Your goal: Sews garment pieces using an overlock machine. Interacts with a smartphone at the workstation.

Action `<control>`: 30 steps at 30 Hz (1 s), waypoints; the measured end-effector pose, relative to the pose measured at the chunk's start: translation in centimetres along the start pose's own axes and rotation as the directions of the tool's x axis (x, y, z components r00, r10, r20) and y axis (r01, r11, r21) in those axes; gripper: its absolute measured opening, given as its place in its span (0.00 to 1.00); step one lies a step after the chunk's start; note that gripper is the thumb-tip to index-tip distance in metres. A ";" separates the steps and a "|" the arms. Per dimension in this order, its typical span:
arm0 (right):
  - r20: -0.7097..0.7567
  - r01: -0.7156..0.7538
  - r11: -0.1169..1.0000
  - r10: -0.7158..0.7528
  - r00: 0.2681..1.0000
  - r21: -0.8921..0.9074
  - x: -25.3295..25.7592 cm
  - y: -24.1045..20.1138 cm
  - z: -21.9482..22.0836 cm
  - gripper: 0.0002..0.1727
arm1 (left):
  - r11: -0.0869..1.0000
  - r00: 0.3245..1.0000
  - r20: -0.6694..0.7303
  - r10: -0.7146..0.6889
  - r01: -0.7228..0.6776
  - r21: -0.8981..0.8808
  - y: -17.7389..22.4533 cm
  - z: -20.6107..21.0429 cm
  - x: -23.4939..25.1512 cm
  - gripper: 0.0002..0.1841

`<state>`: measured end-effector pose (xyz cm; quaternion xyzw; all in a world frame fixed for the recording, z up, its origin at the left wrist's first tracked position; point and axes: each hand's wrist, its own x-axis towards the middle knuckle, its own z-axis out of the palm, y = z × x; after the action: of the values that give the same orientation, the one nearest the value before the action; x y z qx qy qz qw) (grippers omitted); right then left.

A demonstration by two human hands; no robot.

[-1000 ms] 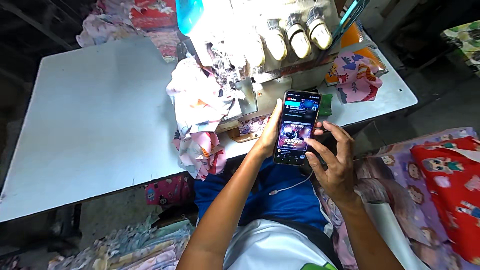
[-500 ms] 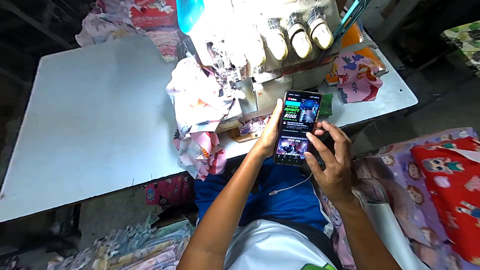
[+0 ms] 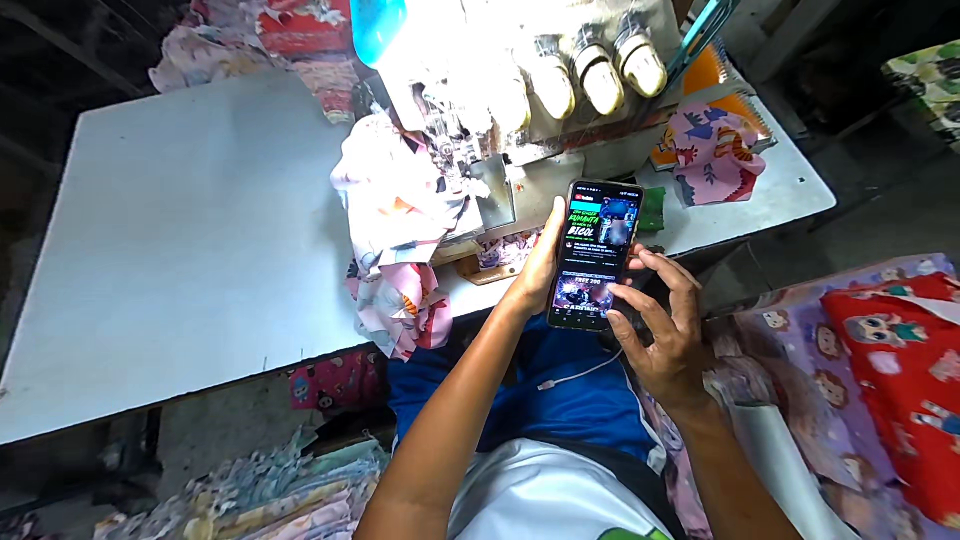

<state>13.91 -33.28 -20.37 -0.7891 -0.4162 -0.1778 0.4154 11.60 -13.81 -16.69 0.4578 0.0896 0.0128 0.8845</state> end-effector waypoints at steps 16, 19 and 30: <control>-0.006 0.073 0.989 -0.074 0.997 -0.128 5.5 -0.1 0.3 0.17 | 0.998 0.998 -0.065 -0.025 0.029 0.059 0.3 0.6 -1.2 0.38; 0.000 0.053 0.993 -0.053 0.999 -0.108 5.4 -0.1 0.1 0.18 | 0.997 0.996 -0.084 -0.037 0.043 0.063 0.4 0.8 -1.1 0.38; -0.041 -0.047 0.995 0.044 0.998 -0.083 2.7 0.0 -1.4 0.20 | 0.991 0.999 -0.016 -0.052 0.053 0.126 -0.3 -0.7 -1.2 0.42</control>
<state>15.60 -33.03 -17.84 -0.8115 -0.3820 -0.2008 0.3941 10.25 -13.54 -17.21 0.5102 0.1077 -0.0133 0.8532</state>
